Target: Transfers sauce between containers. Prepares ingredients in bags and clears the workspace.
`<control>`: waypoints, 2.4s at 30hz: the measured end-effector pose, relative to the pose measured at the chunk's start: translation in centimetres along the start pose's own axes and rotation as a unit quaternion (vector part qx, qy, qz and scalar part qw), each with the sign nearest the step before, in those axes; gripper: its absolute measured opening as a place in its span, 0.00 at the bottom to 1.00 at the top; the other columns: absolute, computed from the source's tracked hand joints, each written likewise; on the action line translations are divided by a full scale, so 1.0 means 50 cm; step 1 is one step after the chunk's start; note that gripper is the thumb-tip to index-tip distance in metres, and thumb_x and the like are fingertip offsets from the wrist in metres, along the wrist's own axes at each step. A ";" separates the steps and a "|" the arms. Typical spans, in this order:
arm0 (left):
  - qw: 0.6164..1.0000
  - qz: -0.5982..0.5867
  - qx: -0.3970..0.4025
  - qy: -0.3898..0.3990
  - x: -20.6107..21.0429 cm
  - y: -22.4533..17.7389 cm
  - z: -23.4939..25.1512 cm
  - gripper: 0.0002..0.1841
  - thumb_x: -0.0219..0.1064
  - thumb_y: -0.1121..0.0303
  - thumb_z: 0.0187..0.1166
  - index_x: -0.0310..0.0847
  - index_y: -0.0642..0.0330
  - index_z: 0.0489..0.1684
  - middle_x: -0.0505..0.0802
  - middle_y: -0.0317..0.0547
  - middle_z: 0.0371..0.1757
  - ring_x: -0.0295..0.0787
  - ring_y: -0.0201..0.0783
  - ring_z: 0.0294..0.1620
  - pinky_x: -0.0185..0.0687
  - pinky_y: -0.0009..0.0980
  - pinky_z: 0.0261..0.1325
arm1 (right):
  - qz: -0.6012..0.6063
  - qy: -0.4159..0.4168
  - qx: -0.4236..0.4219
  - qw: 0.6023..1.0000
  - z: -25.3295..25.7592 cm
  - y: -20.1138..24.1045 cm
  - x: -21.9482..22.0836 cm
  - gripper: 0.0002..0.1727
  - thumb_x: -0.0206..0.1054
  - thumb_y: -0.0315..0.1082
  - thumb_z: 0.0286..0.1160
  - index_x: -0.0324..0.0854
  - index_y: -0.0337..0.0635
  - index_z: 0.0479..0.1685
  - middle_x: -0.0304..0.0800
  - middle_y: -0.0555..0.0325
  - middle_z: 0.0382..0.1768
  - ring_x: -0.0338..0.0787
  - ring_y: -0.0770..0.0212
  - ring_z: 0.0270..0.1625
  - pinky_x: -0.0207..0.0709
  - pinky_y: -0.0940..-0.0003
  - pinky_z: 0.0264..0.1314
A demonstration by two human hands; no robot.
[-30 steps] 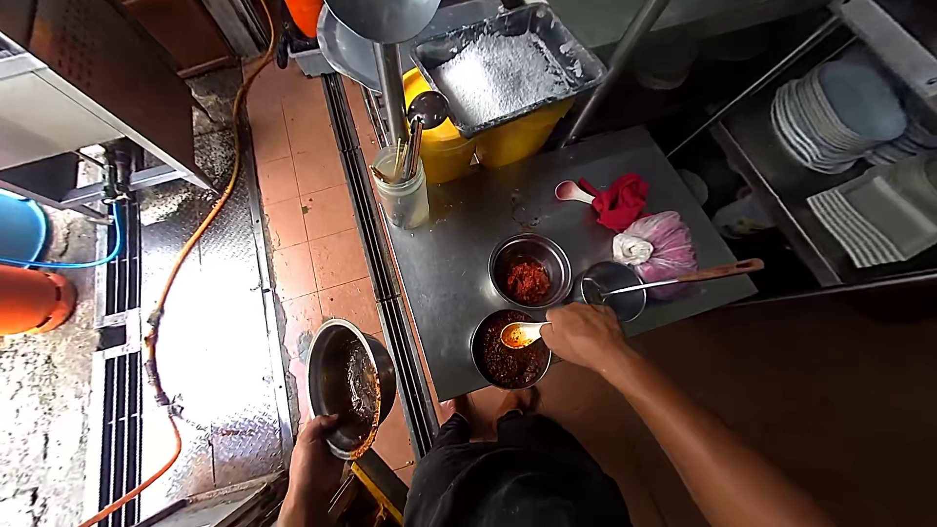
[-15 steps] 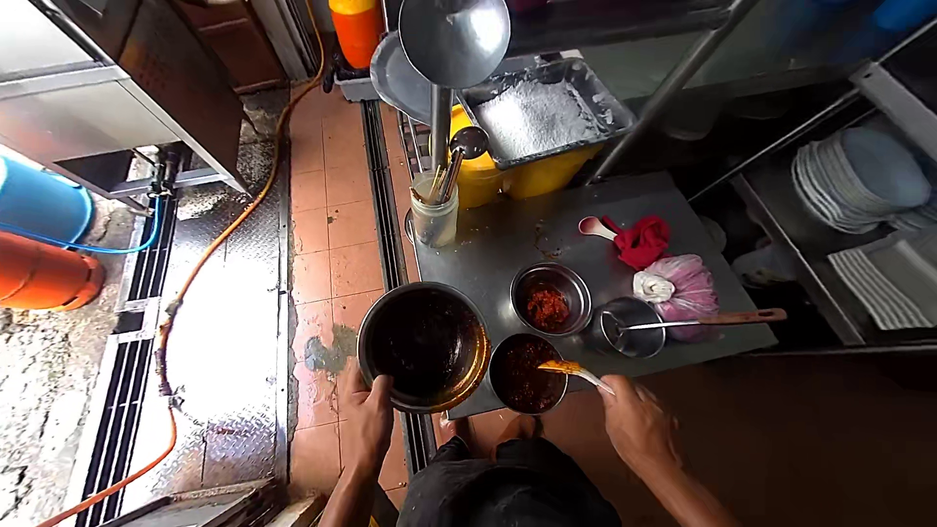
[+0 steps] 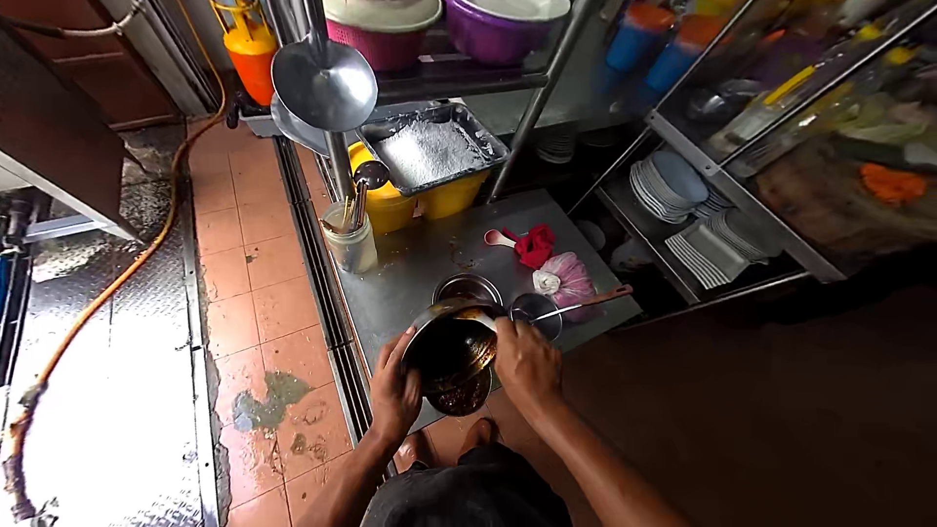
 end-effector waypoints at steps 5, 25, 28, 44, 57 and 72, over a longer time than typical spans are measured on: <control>0.999 -0.006 0.014 0.036 0.019 0.022 0.030 0.26 0.58 0.78 0.72 0.84 0.58 0.71 0.89 0.46 0.68 0.88 0.36 0.67 0.87 0.37 0.68 | 0.005 -0.024 -0.038 0.999 -0.024 0.031 0.015 0.07 0.69 0.24 0.69 0.90 0.41 0.40 0.92 0.49 0.32 0.95 0.48 0.37 0.87 0.54 0.32; 0.989 0.079 0.119 0.047 0.050 -0.010 0.003 0.26 0.59 0.77 0.75 0.82 0.50 0.74 0.85 0.54 0.74 0.85 0.43 0.73 0.85 0.40 0.70 | 0.049 0.103 0.073 0.991 -0.091 -0.019 0.081 0.13 0.60 0.31 0.81 0.90 0.46 0.54 0.95 0.47 0.38 0.96 0.44 0.42 0.86 0.45 0.41; 0.986 0.090 0.136 0.036 0.054 -0.005 0.008 0.24 0.59 0.74 0.77 0.81 0.47 0.74 0.85 0.56 0.74 0.88 0.44 0.70 0.88 0.40 0.64 | 0.077 -0.026 0.055 0.995 -0.112 -0.033 0.077 0.10 0.63 0.30 0.72 0.92 0.43 0.40 0.92 0.51 0.26 0.95 0.48 0.28 0.85 0.49 0.25; 0.981 0.122 0.147 0.019 0.051 0.009 0.005 0.22 0.65 0.72 0.80 0.82 0.47 0.73 0.84 0.59 0.75 0.90 0.47 0.66 0.90 0.40 0.60 | 0.074 0.185 0.065 0.978 -0.115 -0.052 0.135 0.14 0.57 0.36 0.85 0.88 0.43 0.53 0.95 0.47 0.38 0.96 0.44 0.42 0.86 0.44 0.41; 0.714 -0.302 -0.610 -0.164 -0.097 0.132 -0.019 0.08 0.51 0.79 0.79 0.72 0.62 0.49 0.86 0.48 0.31 0.79 0.31 0.19 0.74 0.23 0.18 | 0.182 0.223 0.102 0.952 -0.104 -0.069 0.090 0.20 0.55 0.40 0.88 0.79 0.41 0.69 0.94 0.48 0.37 0.95 0.47 0.41 0.86 0.48 0.46; 0.718 -0.324 -0.596 -0.156 0.148 0.257 0.198 0.29 0.53 0.79 0.83 0.55 0.56 0.85 0.81 0.66 0.67 0.89 0.55 0.53 0.89 0.46 0.50 | 0.266 0.123 0.088 0.952 -0.115 -0.064 0.160 0.15 0.60 0.36 0.81 0.88 0.40 0.54 0.95 0.51 0.38 0.96 0.52 0.39 0.89 0.48 0.42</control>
Point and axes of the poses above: each hand's wrist, its own z-axis towards the middle knuckle, its own x-axis out of the palm, y = z × x, the point moved 5 cm from there along z, towards the middle knuckle
